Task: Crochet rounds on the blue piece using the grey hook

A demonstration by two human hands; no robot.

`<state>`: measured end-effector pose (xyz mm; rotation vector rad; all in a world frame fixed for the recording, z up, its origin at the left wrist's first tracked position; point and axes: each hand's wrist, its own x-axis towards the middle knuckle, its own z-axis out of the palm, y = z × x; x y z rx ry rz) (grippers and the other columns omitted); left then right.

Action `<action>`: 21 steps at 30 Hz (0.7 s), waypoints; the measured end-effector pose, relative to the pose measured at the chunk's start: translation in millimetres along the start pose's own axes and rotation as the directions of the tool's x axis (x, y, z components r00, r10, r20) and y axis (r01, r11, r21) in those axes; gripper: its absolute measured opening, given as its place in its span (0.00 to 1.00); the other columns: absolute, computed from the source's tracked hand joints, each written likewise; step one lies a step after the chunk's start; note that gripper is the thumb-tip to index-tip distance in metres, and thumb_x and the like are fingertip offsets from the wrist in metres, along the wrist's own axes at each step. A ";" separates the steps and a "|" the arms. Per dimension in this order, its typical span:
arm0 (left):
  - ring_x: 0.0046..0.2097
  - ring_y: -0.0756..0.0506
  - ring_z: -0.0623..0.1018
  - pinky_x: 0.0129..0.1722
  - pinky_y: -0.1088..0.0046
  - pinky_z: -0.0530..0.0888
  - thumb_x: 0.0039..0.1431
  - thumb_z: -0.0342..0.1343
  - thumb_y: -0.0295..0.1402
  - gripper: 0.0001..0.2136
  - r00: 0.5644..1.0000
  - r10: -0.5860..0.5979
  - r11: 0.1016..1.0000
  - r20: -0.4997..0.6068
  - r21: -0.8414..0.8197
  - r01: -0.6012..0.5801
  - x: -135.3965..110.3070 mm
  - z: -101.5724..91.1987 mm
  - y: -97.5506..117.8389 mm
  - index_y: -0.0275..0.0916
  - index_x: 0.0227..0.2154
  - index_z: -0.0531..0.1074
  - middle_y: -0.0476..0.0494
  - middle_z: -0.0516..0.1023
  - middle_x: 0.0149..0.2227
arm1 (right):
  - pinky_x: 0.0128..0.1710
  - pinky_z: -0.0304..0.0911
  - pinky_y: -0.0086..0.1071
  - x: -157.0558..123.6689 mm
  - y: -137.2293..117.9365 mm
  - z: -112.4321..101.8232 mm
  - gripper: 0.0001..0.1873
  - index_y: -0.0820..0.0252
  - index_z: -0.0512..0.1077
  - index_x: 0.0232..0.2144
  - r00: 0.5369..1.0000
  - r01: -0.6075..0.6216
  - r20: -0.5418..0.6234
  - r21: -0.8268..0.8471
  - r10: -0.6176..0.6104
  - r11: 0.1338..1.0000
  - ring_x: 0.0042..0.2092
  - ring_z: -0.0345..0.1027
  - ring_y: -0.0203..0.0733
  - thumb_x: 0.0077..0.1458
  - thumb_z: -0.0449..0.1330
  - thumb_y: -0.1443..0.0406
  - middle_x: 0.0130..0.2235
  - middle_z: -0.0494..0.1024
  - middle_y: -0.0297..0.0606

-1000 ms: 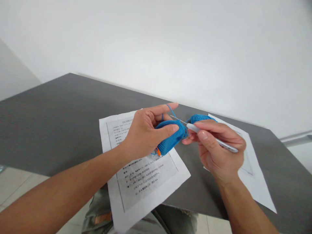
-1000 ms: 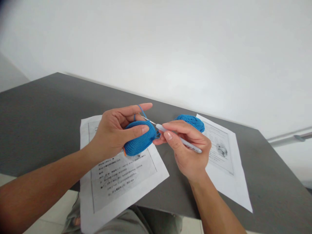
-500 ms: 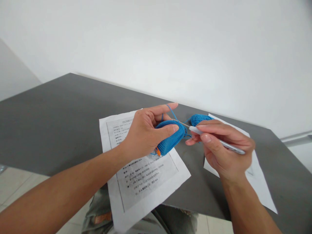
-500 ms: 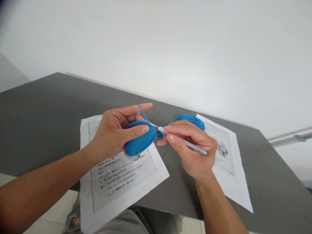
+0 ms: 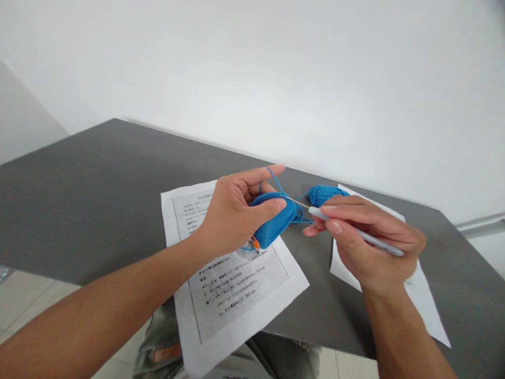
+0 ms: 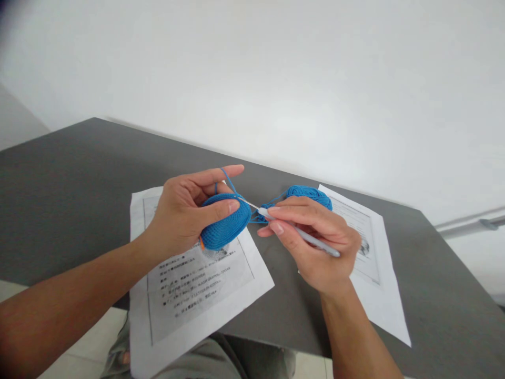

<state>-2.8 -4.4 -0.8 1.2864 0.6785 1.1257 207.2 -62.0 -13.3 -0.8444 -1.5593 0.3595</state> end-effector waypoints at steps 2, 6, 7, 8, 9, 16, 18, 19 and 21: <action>0.25 0.53 0.73 0.22 0.79 0.73 0.55 0.70 0.28 0.29 1.000 0.018 0.998 -0.020 0.057 -0.017 -1.3 2.1 0.6 0.33 0.61 0.79 0.52 0.80 0.31 | 0.26 0.83 0.38 -0.4 -1.3 -0.2 0.13 0.45 0.87 0.45 1.000 0.012 -0.001 -0.033 -0.013 0.999 0.33 0.82 0.44 0.60 0.72 0.69 0.39 0.87 0.38; 0.23 0.53 0.71 0.20 0.77 0.71 0.57 0.68 0.28 0.28 0.995 0.079 0.987 -0.068 0.142 -0.069 -3.7 6.0 -0.8 0.38 0.62 0.79 0.52 0.79 0.31 | 0.27 0.82 0.39 -1.3 -3.4 -0.7 0.17 0.45 0.87 0.46 0.999 0.050 0.011 -0.083 -0.049 0.995 0.33 0.83 0.44 0.58 0.72 0.72 0.39 0.87 0.37; 0.23 0.53 0.71 0.20 0.77 0.71 0.57 0.68 0.28 0.27 0.993 0.093 0.985 -0.074 0.154 -0.081 -3.9 6.7 -1.8 0.38 0.61 0.79 0.52 0.79 0.31 | 0.28 0.82 0.39 -1.6 -3.6 -0.8 0.19 0.44 0.86 0.47 0.998 0.061 0.019 -0.096 -0.060 0.994 0.34 0.83 0.45 0.58 0.72 0.73 0.39 0.87 0.37; 0.23 0.53 0.70 0.21 0.77 0.72 0.57 0.68 0.28 0.27 0.991 0.109 0.981 -0.079 0.168 -0.095 -4.0 7.2 -2.9 0.39 0.61 0.80 0.52 0.79 0.31 | 0.28 0.82 0.40 -1.9 -3.6 -0.9 0.20 0.43 0.86 0.47 0.997 0.073 0.029 -0.111 -0.070 0.991 0.34 0.83 0.45 0.58 0.72 0.73 0.39 0.87 0.36; 0.24 0.53 0.70 0.22 0.76 0.72 0.57 0.68 0.28 0.26 0.989 0.127 0.977 -0.082 0.183 -0.110 -4.1 7.5 -4.2 0.39 0.61 0.80 0.52 0.79 0.31 | 0.29 0.81 0.41 -2.2 -3.6 -1.0 0.21 0.42 0.86 0.48 0.996 0.081 0.040 -0.128 -0.076 0.989 0.35 0.83 0.45 0.58 0.71 0.74 0.39 0.87 0.36; 0.25 0.52 0.71 0.25 0.75 0.73 0.60 0.65 0.28 0.23 0.978 0.190 0.948 -0.087 0.277 -0.159 -4.5 6.4 -9.5 0.43 0.60 0.81 0.51 0.79 0.32 | 0.31 0.78 0.46 -3.0 -5.9 -1.4 0.26 0.38 0.83 0.52 0.987 0.142 0.105 -0.231 -0.121 0.963 0.37 0.81 0.48 0.59 0.71 0.74 0.40 0.87 0.34; 0.25 0.51 0.71 0.26 0.73 0.73 0.61 0.65 0.29 0.24 0.979 0.193 0.937 -0.065 0.310 -0.164 -4.5 5.2 -9.8 0.43 0.60 0.81 0.51 0.80 0.31 | 0.32 0.78 0.47 -3.5 -6.8 -1.2 0.26 0.37 0.83 0.53 0.986 0.149 0.106 -0.251 -0.126 0.956 0.37 0.82 0.49 0.58 0.71 0.74 0.40 0.87 0.34; 0.25 0.51 0.71 0.26 0.73 0.73 0.61 0.65 0.29 0.24 0.978 0.201 0.927 -0.057 0.333 -0.171 -4.7 4.8 -10.0 0.44 0.60 0.81 0.52 0.80 0.31 | 0.32 0.78 0.47 -3.9 -7.2 -0.8 0.27 0.37 0.83 0.53 0.986 0.154 0.106 -0.256 -0.130 0.954 0.38 0.82 0.49 0.58 0.71 0.74 0.41 0.87 0.34; 0.25 0.51 0.71 0.27 0.73 0.73 0.62 0.64 0.29 0.23 0.968 0.242 0.899 -0.067 0.391 -0.198 -5.2 5.0 -10.1 0.44 0.60 0.81 0.52 0.80 0.30 | 0.33 0.79 0.47 -4.8 -7.5 0.2 0.28 0.38 0.83 0.54 0.985 0.161 0.106 -0.257 -0.138 0.953 0.38 0.82 0.49 0.57 0.71 0.75 0.41 0.87 0.34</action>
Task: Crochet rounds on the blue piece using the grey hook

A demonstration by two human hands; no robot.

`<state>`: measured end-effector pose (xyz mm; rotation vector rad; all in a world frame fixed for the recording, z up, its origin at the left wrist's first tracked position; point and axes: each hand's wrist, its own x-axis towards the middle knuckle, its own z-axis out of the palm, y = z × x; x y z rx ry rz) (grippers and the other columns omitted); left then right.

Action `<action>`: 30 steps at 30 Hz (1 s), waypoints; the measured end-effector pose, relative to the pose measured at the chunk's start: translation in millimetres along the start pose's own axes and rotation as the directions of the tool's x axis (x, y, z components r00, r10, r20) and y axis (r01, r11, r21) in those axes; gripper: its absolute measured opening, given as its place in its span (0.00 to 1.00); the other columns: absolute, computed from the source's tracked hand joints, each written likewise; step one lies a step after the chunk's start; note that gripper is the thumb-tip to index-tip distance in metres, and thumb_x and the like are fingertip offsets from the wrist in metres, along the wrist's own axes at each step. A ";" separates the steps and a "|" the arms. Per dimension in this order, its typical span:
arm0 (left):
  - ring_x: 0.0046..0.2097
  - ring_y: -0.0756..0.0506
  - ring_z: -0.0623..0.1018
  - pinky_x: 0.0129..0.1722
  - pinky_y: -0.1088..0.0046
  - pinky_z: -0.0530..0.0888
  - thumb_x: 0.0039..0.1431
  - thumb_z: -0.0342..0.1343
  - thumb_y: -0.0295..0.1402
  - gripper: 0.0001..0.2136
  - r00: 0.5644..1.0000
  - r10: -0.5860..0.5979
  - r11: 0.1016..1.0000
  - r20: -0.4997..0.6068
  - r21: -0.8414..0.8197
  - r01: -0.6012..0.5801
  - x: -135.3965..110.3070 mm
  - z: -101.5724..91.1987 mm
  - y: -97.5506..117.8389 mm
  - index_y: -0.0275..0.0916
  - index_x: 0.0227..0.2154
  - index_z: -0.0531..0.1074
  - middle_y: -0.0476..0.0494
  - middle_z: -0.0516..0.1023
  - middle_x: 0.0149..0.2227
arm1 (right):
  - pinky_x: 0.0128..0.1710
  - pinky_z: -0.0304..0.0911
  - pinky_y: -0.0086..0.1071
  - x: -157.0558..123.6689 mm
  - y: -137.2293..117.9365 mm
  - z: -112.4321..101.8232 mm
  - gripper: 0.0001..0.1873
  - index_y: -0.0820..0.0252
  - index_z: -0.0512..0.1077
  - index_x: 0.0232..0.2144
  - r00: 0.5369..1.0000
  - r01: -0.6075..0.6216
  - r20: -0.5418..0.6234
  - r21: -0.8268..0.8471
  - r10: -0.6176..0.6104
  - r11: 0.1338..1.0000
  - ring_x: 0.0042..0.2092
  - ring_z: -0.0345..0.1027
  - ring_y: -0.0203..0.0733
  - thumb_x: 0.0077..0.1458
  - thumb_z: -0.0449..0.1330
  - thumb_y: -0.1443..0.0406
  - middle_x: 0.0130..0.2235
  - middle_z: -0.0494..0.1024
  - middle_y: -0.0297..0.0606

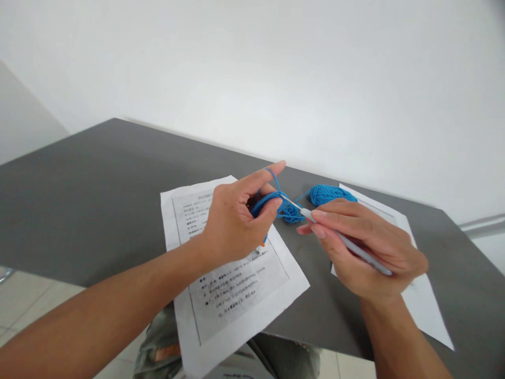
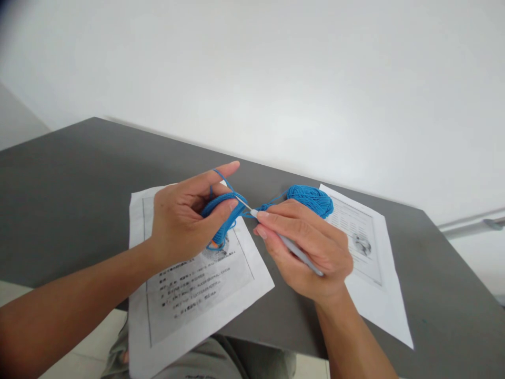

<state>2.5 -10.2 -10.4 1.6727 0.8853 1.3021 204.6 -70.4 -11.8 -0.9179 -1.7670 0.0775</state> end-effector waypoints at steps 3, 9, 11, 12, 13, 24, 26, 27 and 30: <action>0.25 0.51 0.73 0.29 0.73 0.73 0.63 0.63 0.28 0.21 0.996 0.078 0.990 -0.050 0.124 -0.071 -1.0 1.5 0.8 0.43 0.59 0.82 0.53 0.80 0.29 | 0.32 0.78 0.45 -1.6 -0.9 3.6 0.28 0.40 0.84 0.52 1.000 -0.018 -0.019 0.012 0.018 1.000 0.36 0.82 0.47 0.56 0.71 0.77 0.39 0.88 0.34; 0.25 0.52 0.75 0.30 0.75 0.73 0.61 0.61 0.24 0.22 0.965 0.260 0.923 -0.019 0.298 -0.243 -3.3 6.2 -4.3 0.36 0.58 0.81 0.52 0.82 0.28 | 0.31 0.78 0.40 -4.5 0.6 19.6 0.22 0.46 0.84 0.49 0.993 0.005 -0.117 0.009 -0.004 1.000 0.33 0.82 0.44 0.58 0.70 0.76 0.40 0.88 0.35; 0.23 0.53 0.73 0.26 0.77 0.71 0.60 0.60 0.23 0.23 0.966 0.258 0.935 -0.011 0.257 -0.246 -4.9 7.9 -6.2 0.35 0.59 0.80 0.53 0.81 0.27 | 0.34 0.79 0.39 -4.8 2.2 24.8 0.23 0.48 0.83 0.51 0.993 0.061 -0.104 -0.041 -0.065 0.997 0.37 0.82 0.44 0.58 0.70 0.76 0.41 0.88 0.36; 0.21 0.54 0.71 0.24 0.77 0.70 0.61 0.60 0.23 0.23 0.974 0.225 0.954 -0.007 0.203 -0.219 -5.7 8.5 -6.5 0.35 0.59 0.80 0.53 0.81 0.27 | 0.35 0.78 0.39 -4.8 2.8 26.8 0.24 0.48 0.83 0.52 0.992 0.077 -0.096 -0.054 -0.082 0.996 0.39 0.82 0.44 0.58 0.70 0.76 0.42 0.87 0.36; 0.20 0.55 0.70 0.21 0.78 0.68 0.61 0.61 0.24 0.23 0.985 0.172 0.977 0.003 0.125 -0.171 -6.3 9.0 -6.3 0.36 0.60 0.80 0.53 0.81 0.27 | 0.36 0.78 0.39 -4.7 3.2 28.4 0.24 0.48 0.82 0.52 0.992 0.083 -0.095 -0.057 -0.089 0.995 0.40 0.82 0.44 0.58 0.69 0.76 0.43 0.87 0.36; 0.31 0.48 0.83 0.28 0.76 0.80 0.53 0.74 0.29 0.23 0.980 -0.192 0.862 0.045 -0.470 0.191 -0.4 11.5 2.0 0.34 0.53 0.83 0.45 0.88 0.34 | 0.36 0.81 0.38 -8.1 3.8 32.5 0.20 0.50 0.82 0.51 0.988 0.027 -0.152 0.069 -0.016 0.997 0.39 0.82 0.42 0.62 0.67 0.76 0.42 0.86 0.36; 0.30 0.48 0.82 0.29 0.76 0.79 0.50 0.77 0.30 0.24 0.968 -0.247 0.792 0.047 -0.566 0.230 1.9 11.1 0.8 0.34 0.51 0.84 0.45 0.87 0.33 | 0.37 0.81 0.39 -7.9 1.9 33.7 0.20 0.53 0.81 0.53 0.990 0.069 -0.128 0.010 -0.067 0.998 0.39 0.82 0.41 0.62 0.66 0.77 0.44 0.85 0.39; 0.30 0.48 0.82 0.29 0.76 0.79 0.48 0.78 0.30 0.24 0.962 -0.268 0.756 0.054 -0.607 0.245 3.1 10.4 0.5 0.35 0.51 0.84 0.45 0.87 0.32 | 0.37 0.80 0.39 -7.4 0.3 34.3 0.21 0.55 0.80 0.54 0.988 0.107 -0.111 -0.046 -0.112 0.993 0.40 0.82 0.42 0.62 0.66 0.77 0.45 0.85 0.41; 0.29 0.48 0.82 0.29 0.76 0.79 0.45 0.80 0.30 0.24 0.950 -0.297 0.676 0.098 -0.681 0.282 6.4 6.7 1.2 0.36 0.48 0.85 0.45 0.87 0.31 | 0.37 0.79 0.41 -4.4 -5.1 35.1 0.22 0.58 0.76 0.56 0.963 0.253 -0.032 -0.236 -0.267 0.938 0.41 0.80 0.44 0.62 0.66 0.77 0.45 0.84 0.45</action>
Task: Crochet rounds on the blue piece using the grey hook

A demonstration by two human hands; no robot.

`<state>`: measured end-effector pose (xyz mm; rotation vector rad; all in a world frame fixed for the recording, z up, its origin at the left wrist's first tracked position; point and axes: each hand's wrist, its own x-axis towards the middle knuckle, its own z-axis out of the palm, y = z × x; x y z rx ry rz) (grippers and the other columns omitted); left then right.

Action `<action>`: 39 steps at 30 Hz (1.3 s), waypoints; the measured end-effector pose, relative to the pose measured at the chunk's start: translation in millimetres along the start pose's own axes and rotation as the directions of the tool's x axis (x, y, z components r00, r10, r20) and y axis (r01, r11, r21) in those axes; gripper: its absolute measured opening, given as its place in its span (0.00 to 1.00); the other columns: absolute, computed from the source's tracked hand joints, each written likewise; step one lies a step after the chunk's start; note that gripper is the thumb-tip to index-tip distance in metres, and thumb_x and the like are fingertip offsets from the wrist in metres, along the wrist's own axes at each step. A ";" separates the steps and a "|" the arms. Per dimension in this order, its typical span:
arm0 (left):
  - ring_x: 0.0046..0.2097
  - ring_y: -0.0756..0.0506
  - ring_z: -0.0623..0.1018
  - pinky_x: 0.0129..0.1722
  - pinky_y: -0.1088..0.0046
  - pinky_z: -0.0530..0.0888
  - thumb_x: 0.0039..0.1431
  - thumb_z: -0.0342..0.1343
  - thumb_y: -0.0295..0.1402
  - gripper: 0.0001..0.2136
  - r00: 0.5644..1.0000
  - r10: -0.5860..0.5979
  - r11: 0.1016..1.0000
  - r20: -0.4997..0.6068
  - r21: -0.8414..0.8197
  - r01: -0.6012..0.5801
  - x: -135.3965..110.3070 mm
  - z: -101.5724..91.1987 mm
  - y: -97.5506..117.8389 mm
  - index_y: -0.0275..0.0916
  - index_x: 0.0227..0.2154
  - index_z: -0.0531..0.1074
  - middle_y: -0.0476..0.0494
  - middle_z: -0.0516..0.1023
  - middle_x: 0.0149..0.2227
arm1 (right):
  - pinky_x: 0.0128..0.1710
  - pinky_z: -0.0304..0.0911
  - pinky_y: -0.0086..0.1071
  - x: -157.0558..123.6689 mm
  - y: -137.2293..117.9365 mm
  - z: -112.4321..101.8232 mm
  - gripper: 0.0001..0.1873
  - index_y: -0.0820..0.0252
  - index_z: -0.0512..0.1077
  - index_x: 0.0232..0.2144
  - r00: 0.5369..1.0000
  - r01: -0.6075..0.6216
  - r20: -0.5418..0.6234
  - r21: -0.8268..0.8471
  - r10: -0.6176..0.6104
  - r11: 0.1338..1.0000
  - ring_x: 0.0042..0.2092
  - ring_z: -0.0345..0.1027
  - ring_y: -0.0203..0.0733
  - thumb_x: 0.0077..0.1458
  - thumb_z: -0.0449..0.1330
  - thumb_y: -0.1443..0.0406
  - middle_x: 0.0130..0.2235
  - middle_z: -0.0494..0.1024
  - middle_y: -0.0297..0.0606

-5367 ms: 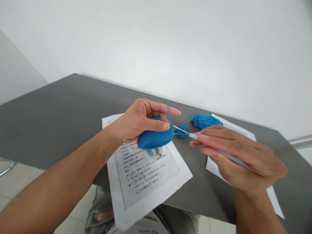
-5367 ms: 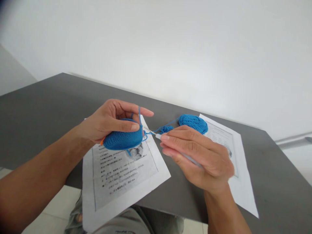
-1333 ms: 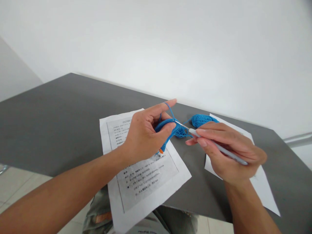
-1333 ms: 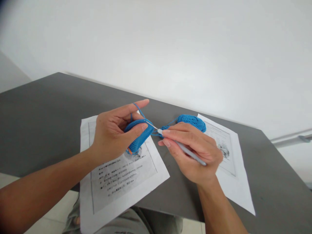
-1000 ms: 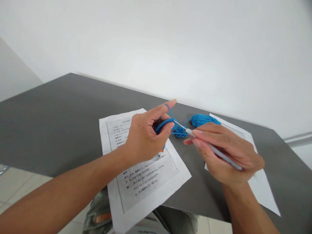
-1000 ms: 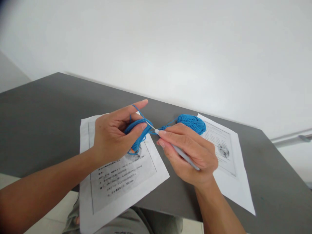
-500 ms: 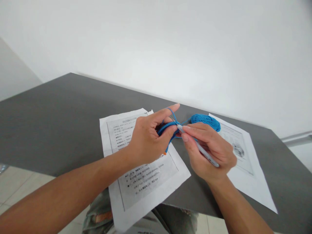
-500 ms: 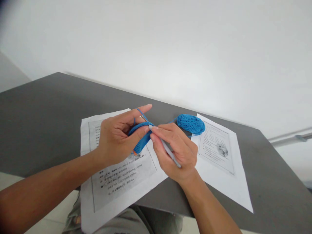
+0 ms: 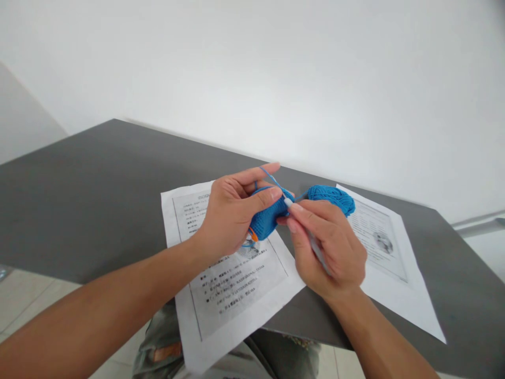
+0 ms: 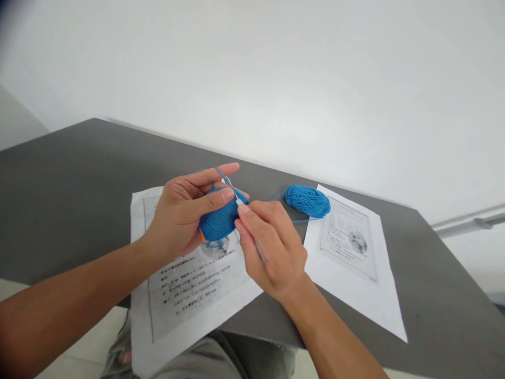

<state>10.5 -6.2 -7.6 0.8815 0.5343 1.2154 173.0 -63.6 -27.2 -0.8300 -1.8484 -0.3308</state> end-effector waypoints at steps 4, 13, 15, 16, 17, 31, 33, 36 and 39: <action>0.33 0.46 0.85 0.33 0.74 0.81 0.46 0.79 0.28 0.21 0.997 -0.029 0.998 0.076 -0.051 0.033 0.1 -1.2 6.2 0.37 0.45 0.86 0.43 0.87 0.32 | 0.39 0.79 0.44 3.5 -0.9 -3.3 0.24 0.60 0.74 0.59 0.993 0.115 0.029 -0.095 -0.113 0.989 0.44 0.80 0.47 0.63 0.66 0.76 0.46 0.83 0.47; 0.34 0.44 0.85 0.34 0.71 0.81 0.50 0.77 0.27 0.18 0.988 -0.027 1.000 0.150 -0.011 0.029 -2.1 -4.5 14.3 0.37 0.46 0.87 0.41 0.88 0.33 | 0.39 0.82 0.47 4.9 6.6 -13.5 0.27 0.57 0.75 0.62 0.989 0.143 0.018 0.039 -0.143 0.989 0.43 0.83 0.49 0.63 0.67 0.75 0.46 0.86 0.47; 0.34 0.44 0.85 0.34 0.71 0.81 0.49 0.77 0.26 0.19 0.989 -0.029 1.000 0.142 0.015 0.028 -1.9 -4.7 16.2 0.36 0.46 0.87 0.41 0.88 0.32 | 0.38 0.82 0.46 6.9 7.4 -15.3 0.27 0.58 0.75 0.62 0.989 0.144 0.027 0.043 -0.145 0.989 0.43 0.84 0.49 0.62 0.67 0.75 0.45 0.86 0.47; 0.34 0.44 0.85 0.34 0.71 0.81 0.49 0.77 0.26 0.19 0.990 -0.028 0.999 0.136 0.030 0.025 -1.6 -4.8 16.8 0.36 0.46 0.87 0.41 0.87 0.32 | 0.37 0.82 0.46 8.1 7.7 -16.3 0.27 0.58 0.76 0.62 0.988 0.149 0.028 0.042 -0.151 0.988 0.43 0.84 0.50 0.62 0.68 0.76 0.45 0.86 0.47; 0.34 0.44 0.85 0.34 0.70 0.81 0.48 0.78 0.27 0.20 0.991 -0.024 0.999 0.131 0.045 0.018 -1.4 -4.9 17.3 0.36 0.46 0.87 0.42 0.87 0.32 | 0.37 0.82 0.45 9.3 8.1 -17.5 0.27 0.58 0.76 0.62 0.987 0.157 0.028 0.041 -0.158 0.987 0.43 0.84 0.50 0.62 0.68 0.76 0.45 0.86 0.47; 0.28 0.48 0.80 0.28 0.73 0.76 0.46 0.77 0.27 0.18 0.998 0.049 0.970 0.046 0.235 -0.059 6.0 -10.3 16.6 0.38 0.43 0.88 0.47 0.84 0.30 | 0.42 0.84 0.50 -1.5 19.6 -39.1 0.35 0.56 0.71 0.68 0.944 0.234 0.259 -0.089 -0.205 0.968 0.49 0.82 0.56 0.61 0.68 0.75 0.51 0.86 0.48; 0.27 0.49 0.79 0.27 0.73 0.75 0.47 0.76 0.27 0.16 0.996 0.078 0.950 0.044 0.300 -0.088 7.9 -12.2 16.0 0.37 0.42 0.88 0.47 0.84 0.29 | 0.44 0.84 0.50 -1.7 21.9 -43.6 0.32 0.59 0.70 0.68 0.916 0.287 0.321 -0.104 -0.241 0.952 0.51 0.81 0.57 0.64 0.66 0.73 0.51 0.86 0.49; 0.28 0.48 0.80 0.26 0.74 0.74 0.49 0.73 0.27 0.13 0.991 0.122 0.885 0.053 0.445 -0.133 9.5 -13.1 17.0 0.37 0.40 0.89 0.45 0.86 0.30 | 0.47 0.83 0.47 0.0 22.9 -48.5 0.29 0.66 0.71 0.67 0.881 0.349 0.382 -0.129 -0.278 0.928 0.53 0.80 0.56 0.65 0.65 0.73 0.51 0.85 0.50; 0.27 0.47 0.80 0.24 0.74 0.73 0.51 0.71 0.26 0.10 0.988 0.139 0.816 0.067 0.557 -0.152 9.2 -11.2 19.6 0.36 0.38 0.89 0.43 0.87 0.30 | 0.46 0.83 0.46 3.6 22.1 -50.4 0.28 0.70 0.72 0.65 0.868 0.349 0.407 -0.096 -0.283 0.932 0.53 0.80 0.56 0.63 0.66 0.75 0.51 0.85 0.53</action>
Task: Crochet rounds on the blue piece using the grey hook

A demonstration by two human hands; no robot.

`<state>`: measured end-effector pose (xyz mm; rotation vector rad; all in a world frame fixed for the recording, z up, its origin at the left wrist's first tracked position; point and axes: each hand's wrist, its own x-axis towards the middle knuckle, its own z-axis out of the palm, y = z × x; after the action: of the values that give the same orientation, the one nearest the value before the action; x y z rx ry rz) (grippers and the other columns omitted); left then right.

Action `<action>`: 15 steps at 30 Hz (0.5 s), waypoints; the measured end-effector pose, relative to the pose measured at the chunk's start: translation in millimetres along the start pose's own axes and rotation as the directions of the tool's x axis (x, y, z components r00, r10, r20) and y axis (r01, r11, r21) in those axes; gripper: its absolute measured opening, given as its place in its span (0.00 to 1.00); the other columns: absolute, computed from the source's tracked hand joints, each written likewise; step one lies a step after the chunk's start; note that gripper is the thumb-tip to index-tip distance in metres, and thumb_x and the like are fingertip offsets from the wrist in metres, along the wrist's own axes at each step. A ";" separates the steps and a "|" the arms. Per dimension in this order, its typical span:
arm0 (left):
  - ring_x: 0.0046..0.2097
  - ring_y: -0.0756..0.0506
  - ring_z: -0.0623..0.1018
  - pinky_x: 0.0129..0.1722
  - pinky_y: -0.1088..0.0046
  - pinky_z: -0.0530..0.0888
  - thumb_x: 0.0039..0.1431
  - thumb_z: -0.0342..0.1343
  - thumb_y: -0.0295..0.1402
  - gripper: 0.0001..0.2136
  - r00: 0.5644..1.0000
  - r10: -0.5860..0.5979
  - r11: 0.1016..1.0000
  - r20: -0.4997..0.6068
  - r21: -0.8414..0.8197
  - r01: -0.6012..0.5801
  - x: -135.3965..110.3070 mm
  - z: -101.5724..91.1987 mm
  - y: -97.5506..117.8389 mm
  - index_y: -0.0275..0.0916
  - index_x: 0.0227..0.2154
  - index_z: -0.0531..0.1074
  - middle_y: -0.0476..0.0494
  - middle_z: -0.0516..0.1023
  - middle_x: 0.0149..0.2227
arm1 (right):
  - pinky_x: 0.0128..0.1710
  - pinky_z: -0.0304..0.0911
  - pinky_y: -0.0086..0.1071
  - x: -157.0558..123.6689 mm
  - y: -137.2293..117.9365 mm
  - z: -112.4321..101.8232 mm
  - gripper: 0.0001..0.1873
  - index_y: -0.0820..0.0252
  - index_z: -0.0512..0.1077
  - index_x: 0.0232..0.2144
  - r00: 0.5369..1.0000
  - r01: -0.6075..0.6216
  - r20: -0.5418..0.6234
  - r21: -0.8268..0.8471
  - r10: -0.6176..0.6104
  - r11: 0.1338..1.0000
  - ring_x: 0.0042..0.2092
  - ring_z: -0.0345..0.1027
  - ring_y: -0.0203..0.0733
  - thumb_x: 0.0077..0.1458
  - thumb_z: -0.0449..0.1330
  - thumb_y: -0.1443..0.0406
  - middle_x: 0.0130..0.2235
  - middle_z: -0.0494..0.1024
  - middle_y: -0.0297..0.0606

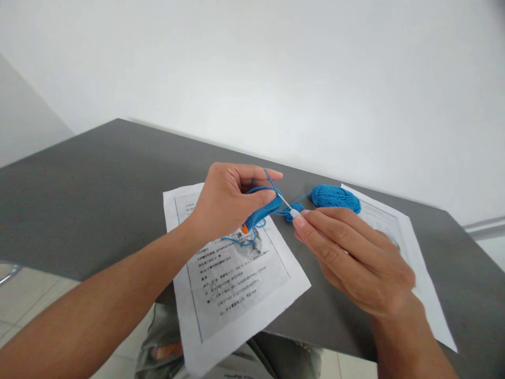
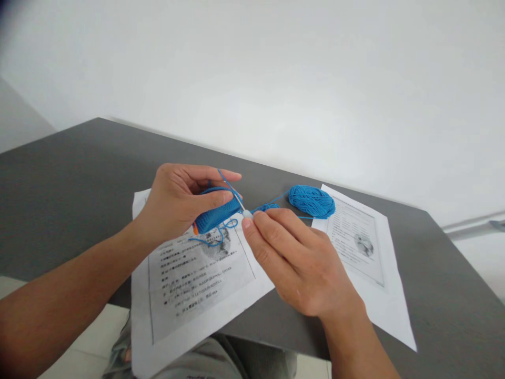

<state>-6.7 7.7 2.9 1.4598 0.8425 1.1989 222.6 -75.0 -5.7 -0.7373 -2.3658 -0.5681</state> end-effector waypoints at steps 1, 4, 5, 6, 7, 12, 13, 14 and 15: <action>0.27 0.47 0.81 0.24 0.74 0.73 0.51 0.70 0.26 0.10 1.000 0.002 1.000 0.005 0.023 -0.002 0.0 0.2 1.1 0.35 0.38 0.89 0.43 0.87 0.31 | 0.45 0.83 0.47 1.7 0.0 -0.8 0.29 0.71 0.72 0.64 1.000 -0.005 -0.003 0.024 0.005 1.000 0.52 0.80 0.56 0.62 0.67 0.75 0.50 0.85 0.53; 0.28 0.47 0.81 0.25 0.74 0.74 0.51 0.69 0.25 0.11 1.000 0.008 0.998 0.027 0.066 -0.010 0.6 0.0 2.7 0.34 0.39 0.89 0.42 0.87 0.30 | 0.41 0.83 0.45 8.6 -0.8 -3.3 0.29 0.66 0.74 0.62 0.996 -0.059 -0.056 0.111 0.066 0.992 0.48 0.82 0.53 0.60 0.68 0.78 0.47 0.86 0.50; 0.28 0.47 0.81 0.25 0.75 0.74 0.51 0.69 0.25 0.11 0.999 0.011 0.997 0.039 0.073 -0.014 1.1 -0.5 2.5 0.34 0.39 0.89 0.42 0.87 0.30 | 0.39 0.83 0.44 10.6 -1.3 -4.1 0.29 0.62 0.75 0.61 0.991 -0.089 -0.083 0.144 0.102 0.986 0.46 0.82 0.51 0.59 0.68 0.78 0.45 0.86 0.47; 0.28 0.47 0.81 0.25 0.74 0.74 0.51 0.69 0.25 0.11 0.999 0.014 0.997 0.052 0.074 -0.018 1.6 -1.3 2.1 0.34 0.39 0.89 0.42 0.87 0.29 | 0.38 0.83 0.44 12.1 -1.8 -4.6 0.28 0.57 0.77 0.60 0.984 -0.121 -0.111 0.180 0.142 0.976 0.43 0.83 0.49 0.59 0.69 0.78 0.44 0.86 0.44; 0.27 0.46 0.82 0.25 0.74 0.74 0.51 0.69 0.25 0.11 0.998 0.014 0.997 0.065 0.072 -0.019 2.0 -2.3 1.6 0.34 0.38 0.89 0.41 0.87 0.29 | 0.36 0.83 0.43 12.9 -2.2 -4.6 0.28 0.53 0.78 0.59 0.972 -0.157 -0.139 0.217 0.189 0.963 0.41 0.83 0.49 0.59 0.69 0.77 0.43 0.87 0.41; 0.27 0.46 0.81 0.24 0.73 0.73 0.52 0.70 0.25 0.11 0.995 0.016 0.999 0.096 0.038 -0.020 2.7 -5.7 1.1 0.36 0.39 0.89 0.41 0.87 0.28 | 0.30 0.81 0.39 8.6 -1.7 8.9 0.19 0.49 0.85 0.50 0.814 -0.350 -0.186 0.600 0.551 0.719 0.33 0.84 0.44 0.60 0.70 0.74 0.38 0.88 0.35; 0.27 0.47 0.80 0.24 0.73 0.73 0.51 0.70 0.25 0.11 0.996 0.022 0.999 0.090 0.026 -0.025 2.6 -5.2 1.4 0.36 0.39 0.89 0.42 0.86 0.28 | 0.28 0.81 0.38 8.1 -1.3 14.6 0.14 0.50 0.85 0.48 0.742 -0.358 -0.151 0.734 0.653 0.577 0.31 0.83 0.42 0.63 0.68 0.72 0.37 0.88 0.35; 0.27 0.47 0.80 0.24 0.73 0.73 0.51 0.70 0.25 0.10 0.996 0.031 0.999 0.079 0.010 -0.031 2.3 -4.3 1.6 0.37 0.38 0.89 0.42 0.87 0.29 | 0.25 0.80 0.35 8.2 -1.1 20.8 0.11 0.50 0.85 0.47 0.681 -0.353 -0.079 0.836 0.728 0.421 0.28 0.82 0.40 0.66 0.66 0.69 0.36 0.88 0.35; 0.27 0.48 0.79 0.25 0.74 0.73 0.51 0.71 0.25 0.09 0.997 0.042 0.999 0.063 -0.008 -0.042 1.9 -2.9 1.7 0.37 0.36 0.89 0.42 0.87 0.30 | 0.22 0.79 0.33 9.1 -1.2 27.3 0.09 0.52 0.85 0.45 0.637 -0.341 -0.011 0.893 0.771 0.295 0.26 0.80 0.38 0.69 0.63 0.65 0.33 0.87 0.34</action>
<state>-9.1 9.8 4.9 1.5091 0.7676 1.1793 204.6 -57.7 -20.1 -0.7898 -1.4155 0.6811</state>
